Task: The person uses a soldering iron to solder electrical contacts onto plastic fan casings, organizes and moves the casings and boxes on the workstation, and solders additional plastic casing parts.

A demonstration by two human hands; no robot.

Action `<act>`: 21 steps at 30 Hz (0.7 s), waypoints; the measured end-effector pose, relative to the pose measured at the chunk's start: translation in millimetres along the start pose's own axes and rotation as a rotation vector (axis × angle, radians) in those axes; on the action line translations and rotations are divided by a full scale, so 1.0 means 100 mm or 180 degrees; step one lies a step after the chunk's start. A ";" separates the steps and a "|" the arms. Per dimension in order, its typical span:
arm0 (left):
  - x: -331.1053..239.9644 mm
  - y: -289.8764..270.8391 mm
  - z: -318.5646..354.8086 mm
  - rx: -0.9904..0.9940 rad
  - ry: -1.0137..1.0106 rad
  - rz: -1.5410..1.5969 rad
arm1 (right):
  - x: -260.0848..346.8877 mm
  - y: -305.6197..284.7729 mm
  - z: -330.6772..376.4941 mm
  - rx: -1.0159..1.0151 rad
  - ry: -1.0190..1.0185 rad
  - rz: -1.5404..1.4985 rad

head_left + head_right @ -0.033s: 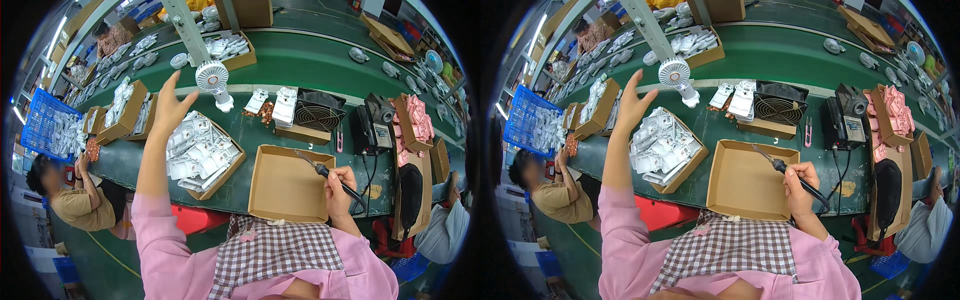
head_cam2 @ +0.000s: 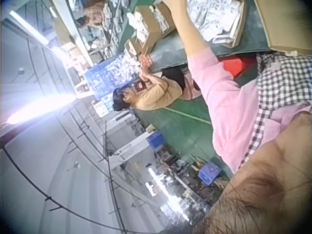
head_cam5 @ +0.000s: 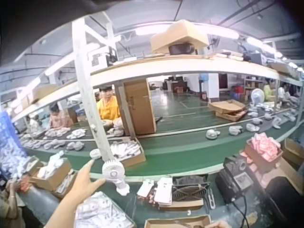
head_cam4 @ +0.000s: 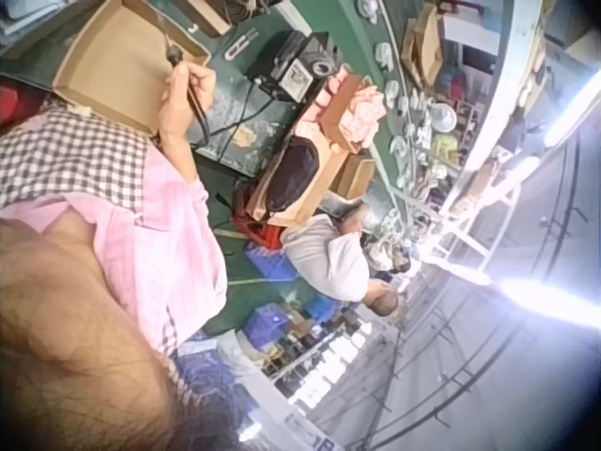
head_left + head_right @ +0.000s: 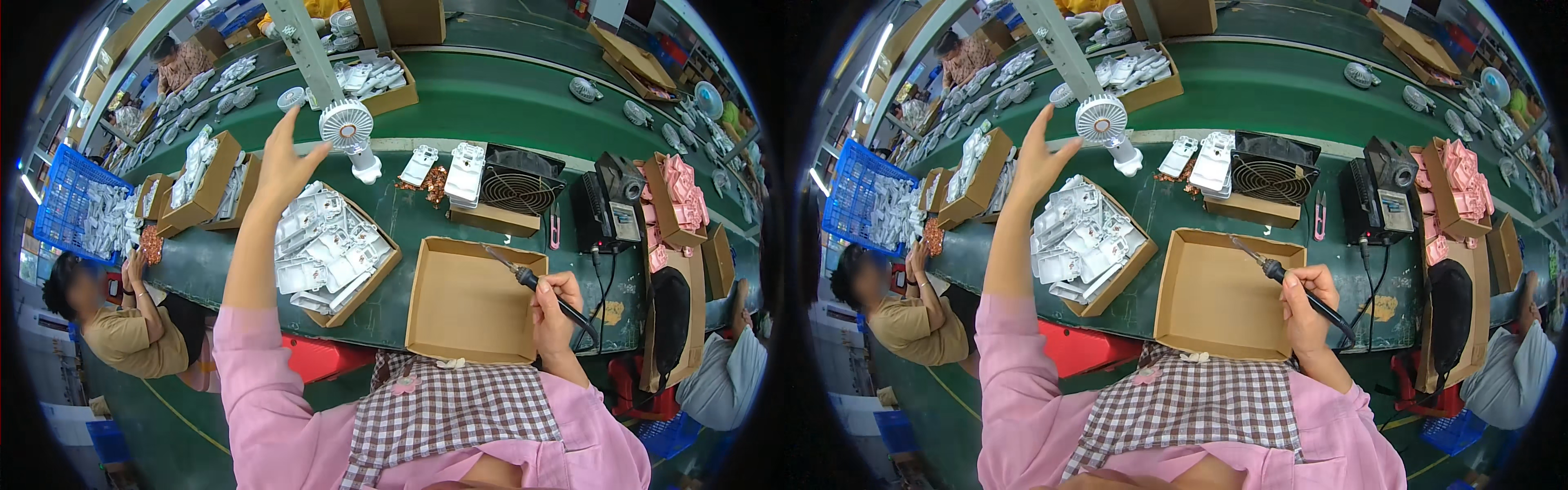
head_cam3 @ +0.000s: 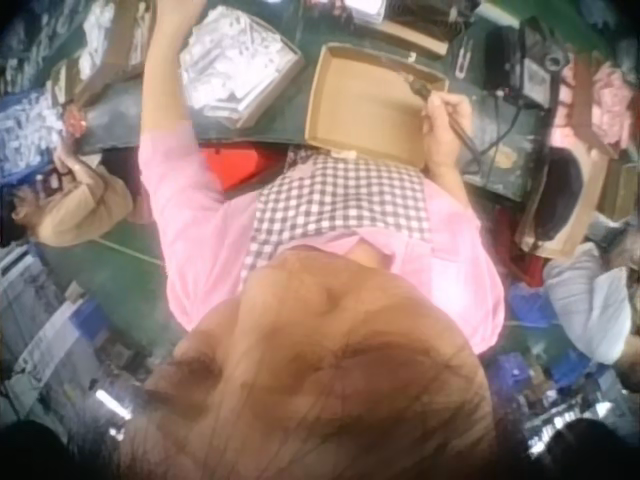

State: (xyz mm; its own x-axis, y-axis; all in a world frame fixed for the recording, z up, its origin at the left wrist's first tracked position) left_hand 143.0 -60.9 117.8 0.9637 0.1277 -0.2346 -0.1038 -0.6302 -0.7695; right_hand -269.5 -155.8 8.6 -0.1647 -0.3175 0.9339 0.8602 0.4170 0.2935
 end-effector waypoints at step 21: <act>0.23 0.53 -0.40 0.0202 -0.0472 0.0193 | 0.01 0.00 0.01 -0.0080 0.0010 0.0052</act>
State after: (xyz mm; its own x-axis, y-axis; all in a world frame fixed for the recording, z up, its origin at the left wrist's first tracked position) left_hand 169.7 -122.0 94.7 0.9088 0.2054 -0.3632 -0.1805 -0.5912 -0.7861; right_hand -270.6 -155.0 10.2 -0.1491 -0.3135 0.9378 0.8747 0.4006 0.2730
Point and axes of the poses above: each hand's wrist, its own z-axis away from the middle knuckle, its own y-axis out of the palm, x = y × z, the point moved 4 cm from there along -z, towards the middle knuckle, and after that the axes turned 15 degrees about y, right-handed, at the moved point
